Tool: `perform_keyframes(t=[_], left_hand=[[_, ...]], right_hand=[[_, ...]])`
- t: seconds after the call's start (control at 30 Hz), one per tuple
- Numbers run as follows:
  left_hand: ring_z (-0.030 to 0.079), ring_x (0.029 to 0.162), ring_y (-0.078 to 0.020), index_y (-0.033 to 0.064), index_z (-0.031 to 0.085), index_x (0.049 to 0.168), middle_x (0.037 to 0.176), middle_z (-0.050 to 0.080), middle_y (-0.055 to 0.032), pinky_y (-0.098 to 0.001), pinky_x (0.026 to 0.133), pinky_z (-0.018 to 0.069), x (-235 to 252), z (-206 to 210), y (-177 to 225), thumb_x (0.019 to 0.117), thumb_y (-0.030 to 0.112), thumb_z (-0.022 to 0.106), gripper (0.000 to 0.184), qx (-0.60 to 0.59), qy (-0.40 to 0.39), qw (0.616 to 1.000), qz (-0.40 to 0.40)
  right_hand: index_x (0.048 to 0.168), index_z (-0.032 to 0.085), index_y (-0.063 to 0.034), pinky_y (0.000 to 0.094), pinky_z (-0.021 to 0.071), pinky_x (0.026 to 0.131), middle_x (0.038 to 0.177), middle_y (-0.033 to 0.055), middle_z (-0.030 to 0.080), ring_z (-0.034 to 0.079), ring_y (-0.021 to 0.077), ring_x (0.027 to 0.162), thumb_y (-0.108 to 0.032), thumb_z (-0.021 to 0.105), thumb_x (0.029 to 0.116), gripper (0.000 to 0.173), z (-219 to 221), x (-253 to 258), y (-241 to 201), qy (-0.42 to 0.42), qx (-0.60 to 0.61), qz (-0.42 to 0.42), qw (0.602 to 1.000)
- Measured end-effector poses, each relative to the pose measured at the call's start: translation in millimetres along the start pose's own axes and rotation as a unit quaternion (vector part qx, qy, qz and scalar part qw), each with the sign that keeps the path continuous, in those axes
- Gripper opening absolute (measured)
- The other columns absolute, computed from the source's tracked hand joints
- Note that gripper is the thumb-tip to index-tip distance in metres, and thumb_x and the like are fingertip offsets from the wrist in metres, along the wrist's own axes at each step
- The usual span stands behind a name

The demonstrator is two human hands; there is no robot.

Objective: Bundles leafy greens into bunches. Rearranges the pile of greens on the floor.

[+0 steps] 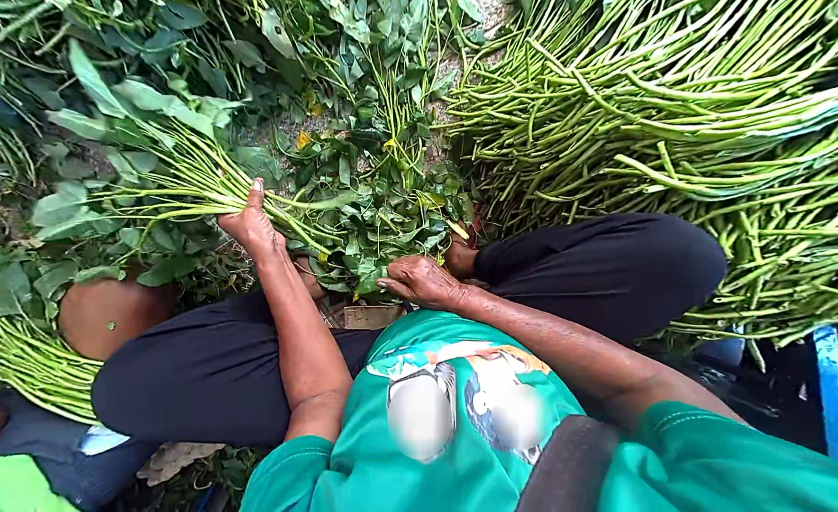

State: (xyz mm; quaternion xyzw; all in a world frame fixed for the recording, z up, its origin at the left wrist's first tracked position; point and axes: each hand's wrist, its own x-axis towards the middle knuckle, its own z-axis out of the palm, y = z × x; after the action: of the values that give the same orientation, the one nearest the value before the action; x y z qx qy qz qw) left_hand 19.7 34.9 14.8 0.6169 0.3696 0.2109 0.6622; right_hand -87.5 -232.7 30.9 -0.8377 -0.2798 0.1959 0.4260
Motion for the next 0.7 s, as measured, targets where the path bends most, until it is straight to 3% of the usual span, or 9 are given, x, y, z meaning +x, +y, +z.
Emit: perform_keyframes(t=[0.07,0.1,0.17,0.2,0.37,0.47,0.53,0.6,0.7], left_hand=[[0.070,0.104,-0.0184,-0.0093,0.047,0.135,0.117,0.067,-0.0167,-0.0335,0.094,0.0594,5,-5,-1,0.0813,-0.007,0.080,0.063,0.022,-0.007,0.999,0.034],[0.070,0.101,-0.0173,-0.0100,0.049,0.131,0.113,0.069,-0.0162,-0.0327,0.091,0.0600,4,-4,0,0.0802,-0.007,0.081,0.060,0.034,-0.007,0.998,0.052],[0.069,0.104,-0.0153,-0.0112,0.049,0.132,0.115,0.067,-0.0160,-0.0306,0.094,0.0581,-2,1,3,0.0809,-0.004,0.081,0.061,0.064,-0.027,0.995,0.073],[0.069,0.105,-0.0156,-0.0117,0.048,0.133,0.117,0.067,-0.0168,-0.0307,0.095,0.0578,-5,4,4,0.0816,-0.002,0.081,0.062,0.075,-0.039,0.993,0.079],[0.069,0.104,-0.0139,-0.0111,0.046,0.134,0.117,0.066,-0.0154,-0.0303,0.094,0.0584,-13,14,0,0.0791,-0.004,0.082,0.066,0.074,-0.090,0.990,0.074],[0.073,0.092,-0.0212,-0.0053,0.045,0.135,0.110,0.070,-0.0143,-0.0379,0.084,0.0634,-18,19,2,0.0826,-0.008,0.078,0.062,-0.016,-0.131,0.991,-0.022],[0.074,0.091,-0.0279,-0.0013,0.048,0.135,0.106,0.072,-0.0159,-0.0443,0.083,0.0639,-22,19,4,0.0900,-0.006,0.071,0.051,-0.096,-0.156,0.977,-0.110],[0.074,0.094,-0.0276,0.0021,0.054,0.127,0.106,0.073,-0.0151,-0.0439,0.084,0.0634,-24,19,8,0.0976,-0.001,0.063,0.031,-0.161,-0.166,0.955,-0.188],[0.075,0.095,-0.0271,0.0025,0.059,0.120,0.108,0.073,-0.0141,-0.0426,0.086,0.0637,-29,18,15,0.1006,0.002,0.059,0.019,-0.202,-0.161,0.943,-0.212]], right_hand=[[0.086,0.064,0.0032,0.0543,0.0563,0.073,0.081,0.0205,0.066,0.069,0.0370,0.081,-0.035,0.057,0.1053,0.044,-12,1,5,-0.119,-0.028,0.092,0.988],[0.104,0.068,0.0040,0.0616,0.0544,0.084,0.101,0.0269,0.068,0.069,0.0437,0.096,-0.036,0.059,0.1048,0.041,-21,8,7,-0.212,-0.041,0.162,0.963],[0.142,0.061,-0.0100,0.0725,0.0481,0.094,0.142,0.0292,0.055,0.061,0.0512,0.119,-0.032,0.068,0.0996,0.048,-34,26,13,-0.341,-0.069,0.266,0.899],[0.146,0.059,-0.0166,0.0746,0.0468,0.095,0.148,0.0264,0.052,0.059,0.0514,0.122,-0.029,0.072,0.0963,0.053,-39,34,16,-0.352,-0.082,0.287,0.887],[0.114,0.074,-0.0050,0.0695,0.0509,0.093,0.114,0.0230,0.071,0.067,0.0449,0.110,-0.021,0.062,0.1011,0.024,-69,95,37,-0.150,-0.089,0.228,0.958],[0.121,0.072,-0.0015,0.0586,0.0499,0.104,0.123,0.0212,0.070,0.067,0.0380,0.116,-0.016,0.059,0.1024,0.027,-78,136,88,0.010,0.000,0.253,0.967],[0.137,0.062,-0.0005,0.0513,0.0524,0.104,0.136,0.0199,0.064,0.065,0.0325,0.122,-0.018,0.058,0.1045,0.037,-72,158,128,0.056,0.132,0.326,0.934],[0.151,0.044,-0.0015,0.0470,0.0567,0.097,0.144,0.0215,0.056,0.066,0.0308,0.120,-0.020,0.060,0.1052,0.052,-59,177,156,0.099,0.274,0.407,0.866],[0.155,0.037,-0.0039,0.0468,0.0584,0.090,0.139,0.0241,0.058,0.068,0.0331,0.110,-0.022,0.066,0.1023,0.063,-38,199,173,0.159,0.341,0.478,0.794]])
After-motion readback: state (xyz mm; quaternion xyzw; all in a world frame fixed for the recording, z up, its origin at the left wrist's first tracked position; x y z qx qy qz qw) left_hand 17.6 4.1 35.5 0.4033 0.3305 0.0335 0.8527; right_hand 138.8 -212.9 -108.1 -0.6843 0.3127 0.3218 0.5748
